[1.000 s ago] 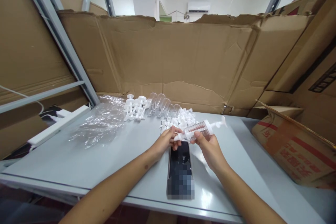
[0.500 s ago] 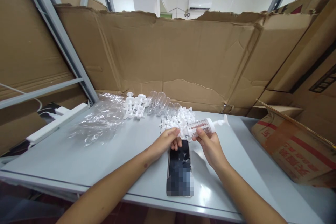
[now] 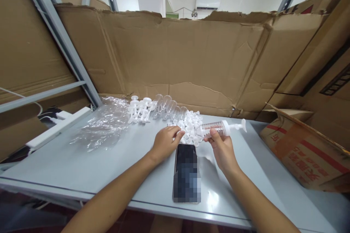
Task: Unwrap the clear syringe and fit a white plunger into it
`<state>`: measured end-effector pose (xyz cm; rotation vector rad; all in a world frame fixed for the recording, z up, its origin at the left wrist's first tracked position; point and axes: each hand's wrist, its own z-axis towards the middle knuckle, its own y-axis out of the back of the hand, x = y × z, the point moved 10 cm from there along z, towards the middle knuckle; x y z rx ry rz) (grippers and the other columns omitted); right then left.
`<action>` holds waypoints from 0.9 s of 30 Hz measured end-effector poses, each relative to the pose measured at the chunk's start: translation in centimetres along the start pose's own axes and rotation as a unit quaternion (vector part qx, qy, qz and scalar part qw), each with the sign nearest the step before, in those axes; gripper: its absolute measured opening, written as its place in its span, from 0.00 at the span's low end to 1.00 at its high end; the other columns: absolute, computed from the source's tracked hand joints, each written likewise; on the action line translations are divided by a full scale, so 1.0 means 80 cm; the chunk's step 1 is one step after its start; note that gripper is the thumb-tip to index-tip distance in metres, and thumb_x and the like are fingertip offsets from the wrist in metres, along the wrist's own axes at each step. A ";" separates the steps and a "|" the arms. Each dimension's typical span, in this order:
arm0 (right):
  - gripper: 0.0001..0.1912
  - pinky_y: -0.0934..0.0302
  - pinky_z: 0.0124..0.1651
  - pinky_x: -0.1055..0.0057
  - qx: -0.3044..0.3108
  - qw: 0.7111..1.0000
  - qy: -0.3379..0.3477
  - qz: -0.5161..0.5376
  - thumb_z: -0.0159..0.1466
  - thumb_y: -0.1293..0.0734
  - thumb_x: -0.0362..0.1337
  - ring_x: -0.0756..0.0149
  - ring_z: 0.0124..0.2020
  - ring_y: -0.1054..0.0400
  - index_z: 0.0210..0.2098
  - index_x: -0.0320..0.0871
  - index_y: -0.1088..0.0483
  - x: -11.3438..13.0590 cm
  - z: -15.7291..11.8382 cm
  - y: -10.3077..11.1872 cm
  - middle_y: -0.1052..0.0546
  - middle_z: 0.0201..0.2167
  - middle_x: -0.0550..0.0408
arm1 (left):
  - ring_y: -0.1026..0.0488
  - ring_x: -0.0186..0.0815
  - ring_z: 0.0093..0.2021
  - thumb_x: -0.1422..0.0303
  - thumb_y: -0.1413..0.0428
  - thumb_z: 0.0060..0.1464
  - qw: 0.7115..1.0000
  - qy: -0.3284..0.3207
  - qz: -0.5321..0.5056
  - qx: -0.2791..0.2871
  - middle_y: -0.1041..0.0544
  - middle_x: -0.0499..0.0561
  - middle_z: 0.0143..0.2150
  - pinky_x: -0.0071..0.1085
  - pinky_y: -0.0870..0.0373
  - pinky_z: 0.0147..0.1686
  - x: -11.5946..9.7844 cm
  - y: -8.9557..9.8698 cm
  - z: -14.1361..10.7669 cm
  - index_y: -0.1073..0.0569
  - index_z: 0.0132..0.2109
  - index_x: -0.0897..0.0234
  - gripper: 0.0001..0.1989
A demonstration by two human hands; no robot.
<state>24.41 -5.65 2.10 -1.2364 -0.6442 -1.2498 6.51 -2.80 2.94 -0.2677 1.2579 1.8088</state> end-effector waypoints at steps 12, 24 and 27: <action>0.11 0.39 0.31 0.70 0.003 1.000 -0.007 -0.016 0.54 0.31 0.44 0.69 0.25 0.37 0.30 0.42 0.31 0.002 -0.002 -0.002 0.29 0.26 0.57 | 0.33 0.41 0.40 0.68 0.47 0.52 0.983 -0.082 0.154 0.058 0.25 0.52 0.38 0.36 0.43 0.41 0.010 -0.031 0.020 0.26 0.43 0.60 0.11; 0.12 0.40 0.31 0.70 0.030 0.998 -0.024 -0.045 0.54 0.31 0.43 0.69 0.26 0.37 0.31 0.41 0.31 -0.006 -0.004 -0.008 0.29 0.26 0.56 | 0.32 0.40 0.41 0.68 0.50 0.55 0.991 -0.079 0.108 0.016 0.25 0.52 0.39 0.37 0.45 0.43 -0.009 -0.013 0.008 0.30 0.47 0.59 0.13; 0.13 0.40 0.34 0.70 0.049 0.995 -0.041 -0.070 0.51 0.29 0.42 0.66 0.30 0.35 0.32 0.42 0.30 -0.006 -0.005 -0.015 0.26 0.30 0.54 | 0.32 0.39 0.40 0.65 0.50 0.55 0.998 -0.057 0.016 -0.009 0.26 0.51 0.38 0.36 0.44 0.44 -0.015 0.001 0.003 0.30 0.46 0.59 0.12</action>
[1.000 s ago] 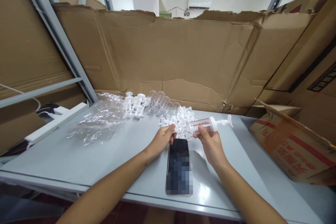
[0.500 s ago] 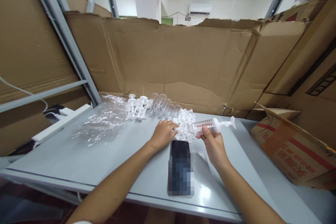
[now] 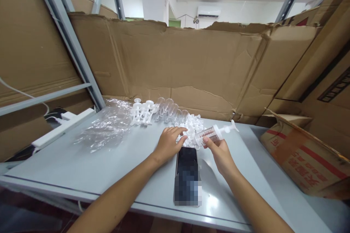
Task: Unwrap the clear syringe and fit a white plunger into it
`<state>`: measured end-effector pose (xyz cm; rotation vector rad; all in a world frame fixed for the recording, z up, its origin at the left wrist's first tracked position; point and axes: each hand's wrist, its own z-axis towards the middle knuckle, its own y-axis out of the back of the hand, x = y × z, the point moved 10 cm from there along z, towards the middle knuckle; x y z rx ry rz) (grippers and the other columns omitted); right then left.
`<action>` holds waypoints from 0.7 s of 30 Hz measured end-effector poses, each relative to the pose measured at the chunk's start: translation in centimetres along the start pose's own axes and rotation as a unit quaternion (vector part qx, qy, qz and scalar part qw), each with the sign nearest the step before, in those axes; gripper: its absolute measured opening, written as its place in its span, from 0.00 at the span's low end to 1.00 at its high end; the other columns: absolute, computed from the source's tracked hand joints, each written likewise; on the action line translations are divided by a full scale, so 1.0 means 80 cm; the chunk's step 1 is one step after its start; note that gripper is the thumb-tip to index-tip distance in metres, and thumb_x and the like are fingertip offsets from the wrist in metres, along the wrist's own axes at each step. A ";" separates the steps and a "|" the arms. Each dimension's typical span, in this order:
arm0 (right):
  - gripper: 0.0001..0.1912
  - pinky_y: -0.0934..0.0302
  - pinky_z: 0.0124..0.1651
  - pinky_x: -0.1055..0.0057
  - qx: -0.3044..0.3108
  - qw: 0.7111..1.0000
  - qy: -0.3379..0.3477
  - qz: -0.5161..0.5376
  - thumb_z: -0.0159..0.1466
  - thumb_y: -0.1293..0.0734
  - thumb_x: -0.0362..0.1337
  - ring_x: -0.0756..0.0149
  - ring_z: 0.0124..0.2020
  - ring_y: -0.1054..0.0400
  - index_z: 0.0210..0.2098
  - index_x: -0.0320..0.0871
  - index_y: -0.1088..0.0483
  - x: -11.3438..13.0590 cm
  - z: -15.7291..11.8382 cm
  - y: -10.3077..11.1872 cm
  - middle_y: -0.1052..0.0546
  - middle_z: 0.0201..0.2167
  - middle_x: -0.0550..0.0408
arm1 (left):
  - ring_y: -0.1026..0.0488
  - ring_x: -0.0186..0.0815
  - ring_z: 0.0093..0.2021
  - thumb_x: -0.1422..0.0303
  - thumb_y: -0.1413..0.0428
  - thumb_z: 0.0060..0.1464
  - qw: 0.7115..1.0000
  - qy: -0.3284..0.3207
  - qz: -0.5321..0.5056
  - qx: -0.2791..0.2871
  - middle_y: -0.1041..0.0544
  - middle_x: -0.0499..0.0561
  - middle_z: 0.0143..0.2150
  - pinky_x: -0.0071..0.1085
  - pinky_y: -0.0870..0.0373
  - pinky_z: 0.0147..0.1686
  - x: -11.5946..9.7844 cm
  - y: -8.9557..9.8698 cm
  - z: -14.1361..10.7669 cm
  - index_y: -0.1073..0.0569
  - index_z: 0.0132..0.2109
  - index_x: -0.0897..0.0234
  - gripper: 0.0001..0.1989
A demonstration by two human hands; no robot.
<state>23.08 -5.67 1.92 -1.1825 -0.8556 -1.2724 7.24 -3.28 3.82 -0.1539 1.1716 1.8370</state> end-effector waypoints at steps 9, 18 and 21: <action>0.16 0.41 0.40 0.67 0.262 0.955 -0.134 -0.023 0.56 0.34 0.46 0.62 0.36 0.31 0.37 0.40 0.29 -0.034 -0.036 -0.059 0.24 0.34 0.52 | 0.33 0.42 0.49 0.56 0.50 0.54 0.832 0.130 -0.521 0.140 0.30 0.56 0.51 0.37 0.40 0.49 -0.021 -0.038 -0.023 0.33 0.54 0.62 0.23; 0.20 0.46 0.19 0.77 0.328 0.916 -0.220 0.069 0.56 0.36 0.51 0.72 0.16 0.35 0.37 0.42 0.40 -0.054 -0.061 -0.086 0.27 0.22 0.57 | 0.35 0.43 0.53 0.61 0.43 0.50 0.706 0.206 -0.660 0.154 0.30 0.58 0.53 0.35 0.41 0.51 -0.023 -0.063 -0.035 0.33 0.54 0.62 0.25; 0.18 0.49 0.19 0.78 0.309 0.929 -0.196 0.057 0.58 0.38 0.51 0.74 0.15 0.37 0.37 0.42 0.39 -0.049 -0.056 -0.085 0.28 0.22 0.58 | 0.33 0.42 0.50 0.61 0.43 0.50 0.713 0.213 -0.658 0.112 0.28 0.58 0.50 0.35 0.42 0.50 -0.018 -0.059 -0.033 0.32 0.54 0.64 0.24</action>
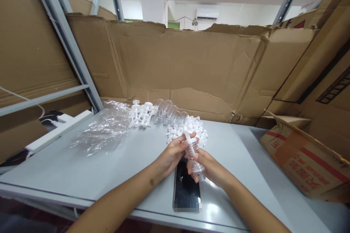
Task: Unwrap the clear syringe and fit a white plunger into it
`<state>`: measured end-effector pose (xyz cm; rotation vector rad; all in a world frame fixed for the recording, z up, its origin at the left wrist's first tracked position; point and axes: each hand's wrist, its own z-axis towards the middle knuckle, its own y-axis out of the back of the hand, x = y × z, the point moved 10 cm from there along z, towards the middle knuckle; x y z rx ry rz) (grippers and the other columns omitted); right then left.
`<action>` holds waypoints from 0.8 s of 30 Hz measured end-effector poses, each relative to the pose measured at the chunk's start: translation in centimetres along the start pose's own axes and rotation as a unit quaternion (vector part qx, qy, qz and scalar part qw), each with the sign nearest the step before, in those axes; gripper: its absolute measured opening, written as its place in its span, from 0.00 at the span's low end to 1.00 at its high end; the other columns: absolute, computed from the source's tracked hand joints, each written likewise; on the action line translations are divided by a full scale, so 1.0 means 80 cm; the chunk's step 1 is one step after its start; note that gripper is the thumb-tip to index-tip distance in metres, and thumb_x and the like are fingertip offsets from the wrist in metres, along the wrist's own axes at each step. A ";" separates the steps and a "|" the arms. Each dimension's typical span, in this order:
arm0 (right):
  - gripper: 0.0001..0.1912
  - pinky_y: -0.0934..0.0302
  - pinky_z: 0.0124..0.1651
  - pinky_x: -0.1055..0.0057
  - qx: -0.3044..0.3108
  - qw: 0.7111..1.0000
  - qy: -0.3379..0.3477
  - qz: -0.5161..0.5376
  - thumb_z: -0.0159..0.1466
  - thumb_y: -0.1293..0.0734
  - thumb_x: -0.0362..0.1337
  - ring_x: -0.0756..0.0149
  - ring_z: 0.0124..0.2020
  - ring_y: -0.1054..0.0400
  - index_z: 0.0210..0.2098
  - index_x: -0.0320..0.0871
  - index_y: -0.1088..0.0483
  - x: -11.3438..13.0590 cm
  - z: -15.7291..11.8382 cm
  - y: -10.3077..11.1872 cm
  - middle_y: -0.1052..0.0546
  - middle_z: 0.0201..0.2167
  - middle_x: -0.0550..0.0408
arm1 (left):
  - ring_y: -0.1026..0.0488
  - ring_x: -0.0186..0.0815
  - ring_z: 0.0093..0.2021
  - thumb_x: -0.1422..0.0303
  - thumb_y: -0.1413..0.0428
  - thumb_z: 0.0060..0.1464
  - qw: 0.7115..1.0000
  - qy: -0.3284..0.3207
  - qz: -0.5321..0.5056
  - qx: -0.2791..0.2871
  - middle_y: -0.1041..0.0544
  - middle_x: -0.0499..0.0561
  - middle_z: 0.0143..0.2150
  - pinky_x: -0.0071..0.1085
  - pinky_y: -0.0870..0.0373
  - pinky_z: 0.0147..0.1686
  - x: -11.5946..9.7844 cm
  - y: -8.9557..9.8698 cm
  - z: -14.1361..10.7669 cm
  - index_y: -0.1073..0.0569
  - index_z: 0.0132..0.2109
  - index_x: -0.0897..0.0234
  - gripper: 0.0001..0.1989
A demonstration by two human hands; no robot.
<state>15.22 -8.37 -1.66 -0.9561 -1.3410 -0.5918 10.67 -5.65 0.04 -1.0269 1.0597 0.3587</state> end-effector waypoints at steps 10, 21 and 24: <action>0.19 0.53 0.20 0.76 -0.021 0.999 -0.023 0.042 0.56 0.36 0.51 0.75 0.14 0.44 0.36 0.41 0.34 0.007 -0.008 0.009 0.31 0.18 0.59 | 0.30 0.37 0.47 0.62 0.45 0.50 0.970 -0.172 -0.015 -0.170 0.27 0.53 0.47 0.34 0.37 0.49 -0.087 0.079 0.002 0.30 0.48 0.62 0.18; 0.20 0.40 0.29 0.70 -0.083 0.992 0.072 0.057 0.57 0.35 0.49 0.64 0.30 0.30 0.45 0.46 0.34 0.040 -0.012 0.027 0.28 0.46 0.47 | 0.29 0.37 0.39 0.60 0.46 0.50 0.907 -0.180 0.362 -0.119 0.26 0.53 0.43 0.33 0.37 0.44 -0.119 0.075 0.000 0.29 0.46 0.63 0.18; 0.26 0.41 0.26 0.69 -0.078 0.987 0.114 0.076 0.54 0.35 0.53 0.60 0.32 0.29 0.50 0.50 0.35 0.056 -0.017 0.028 0.37 0.57 0.46 | 0.31 0.41 0.41 0.59 0.45 0.48 0.784 -0.200 0.584 -0.067 0.26 0.53 0.39 0.35 0.39 0.44 -0.103 0.031 -0.004 0.26 0.41 0.61 0.15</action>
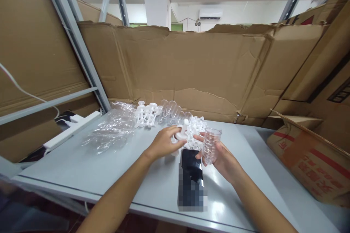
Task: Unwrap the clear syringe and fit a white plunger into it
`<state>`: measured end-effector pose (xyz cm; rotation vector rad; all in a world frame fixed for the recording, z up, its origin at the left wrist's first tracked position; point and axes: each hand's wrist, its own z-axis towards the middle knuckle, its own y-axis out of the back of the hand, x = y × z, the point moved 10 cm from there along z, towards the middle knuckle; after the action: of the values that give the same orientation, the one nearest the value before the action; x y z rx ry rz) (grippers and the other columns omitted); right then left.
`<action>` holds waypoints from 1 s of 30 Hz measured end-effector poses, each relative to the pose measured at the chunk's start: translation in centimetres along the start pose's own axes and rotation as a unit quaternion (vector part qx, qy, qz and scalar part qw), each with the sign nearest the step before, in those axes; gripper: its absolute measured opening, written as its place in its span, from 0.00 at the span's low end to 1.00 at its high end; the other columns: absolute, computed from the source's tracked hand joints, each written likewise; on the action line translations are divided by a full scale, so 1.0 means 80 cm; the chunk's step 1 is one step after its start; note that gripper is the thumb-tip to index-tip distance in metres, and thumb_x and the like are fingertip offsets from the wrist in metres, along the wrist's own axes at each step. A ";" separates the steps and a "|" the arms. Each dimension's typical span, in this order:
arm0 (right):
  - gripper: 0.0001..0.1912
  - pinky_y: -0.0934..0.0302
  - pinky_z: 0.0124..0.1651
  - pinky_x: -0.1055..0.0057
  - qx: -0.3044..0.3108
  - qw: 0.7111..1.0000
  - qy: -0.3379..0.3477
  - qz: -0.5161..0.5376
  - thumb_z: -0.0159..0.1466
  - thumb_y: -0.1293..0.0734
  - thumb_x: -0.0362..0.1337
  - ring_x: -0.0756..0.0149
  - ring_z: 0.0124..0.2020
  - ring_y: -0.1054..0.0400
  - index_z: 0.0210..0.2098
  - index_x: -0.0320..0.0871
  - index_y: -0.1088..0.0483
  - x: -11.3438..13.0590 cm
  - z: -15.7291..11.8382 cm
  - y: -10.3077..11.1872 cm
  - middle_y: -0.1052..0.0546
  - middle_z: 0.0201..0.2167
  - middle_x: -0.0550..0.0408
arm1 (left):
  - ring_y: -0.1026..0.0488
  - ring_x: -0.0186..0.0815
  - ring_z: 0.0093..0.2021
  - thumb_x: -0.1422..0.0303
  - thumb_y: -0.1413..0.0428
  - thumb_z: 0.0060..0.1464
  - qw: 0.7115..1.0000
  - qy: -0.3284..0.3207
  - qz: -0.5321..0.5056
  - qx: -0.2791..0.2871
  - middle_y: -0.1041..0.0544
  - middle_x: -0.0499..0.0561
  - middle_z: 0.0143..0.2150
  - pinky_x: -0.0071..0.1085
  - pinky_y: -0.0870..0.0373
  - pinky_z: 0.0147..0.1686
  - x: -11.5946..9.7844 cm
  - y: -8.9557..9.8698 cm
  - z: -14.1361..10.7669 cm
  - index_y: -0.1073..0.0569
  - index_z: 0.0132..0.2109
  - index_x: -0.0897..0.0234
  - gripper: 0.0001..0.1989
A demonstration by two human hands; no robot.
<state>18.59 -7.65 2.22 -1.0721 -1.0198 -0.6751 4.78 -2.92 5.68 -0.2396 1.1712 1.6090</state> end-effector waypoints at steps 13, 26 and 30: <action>0.21 0.35 0.32 0.67 0.024 0.998 0.003 0.059 0.59 0.37 0.46 0.54 0.45 0.32 0.50 0.44 0.33 0.001 -0.001 -0.004 0.31 0.51 0.46 | 0.32 0.40 0.43 0.65 0.48 0.51 0.934 -0.207 0.287 0.043 0.28 0.54 0.47 0.37 0.38 0.43 -0.050 -0.052 -0.025 0.29 0.43 0.62 0.13; 0.23 0.38 0.28 0.70 -0.044 0.991 0.087 0.096 0.52 0.34 0.53 0.64 0.26 0.31 0.39 0.42 0.27 0.038 -0.010 0.014 0.26 0.30 0.52 | 0.45 0.46 0.60 0.73 0.49 0.54 0.893 -0.231 0.353 -0.159 0.40 0.57 0.60 0.45 0.45 0.55 -0.065 0.001 -0.026 0.39 0.58 0.59 0.24; 0.25 0.41 0.21 0.71 -0.031 0.992 0.099 0.078 0.52 0.35 0.56 0.68 0.19 0.35 0.36 0.41 0.27 0.044 -0.011 0.010 0.28 0.25 0.53 | 0.38 0.41 0.57 0.76 0.51 0.54 0.904 -0.267 0.298 -0.153 0.36 0.58 0.58 0.42 0.41 0.53 -0.068 0.001 -0.032 0.41 0.59 0.60 0.25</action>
<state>20.94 -8.09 5.00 -1.1019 -0.7416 -0.6748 5.91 -8.31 8.10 0.3895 0.5768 2.2094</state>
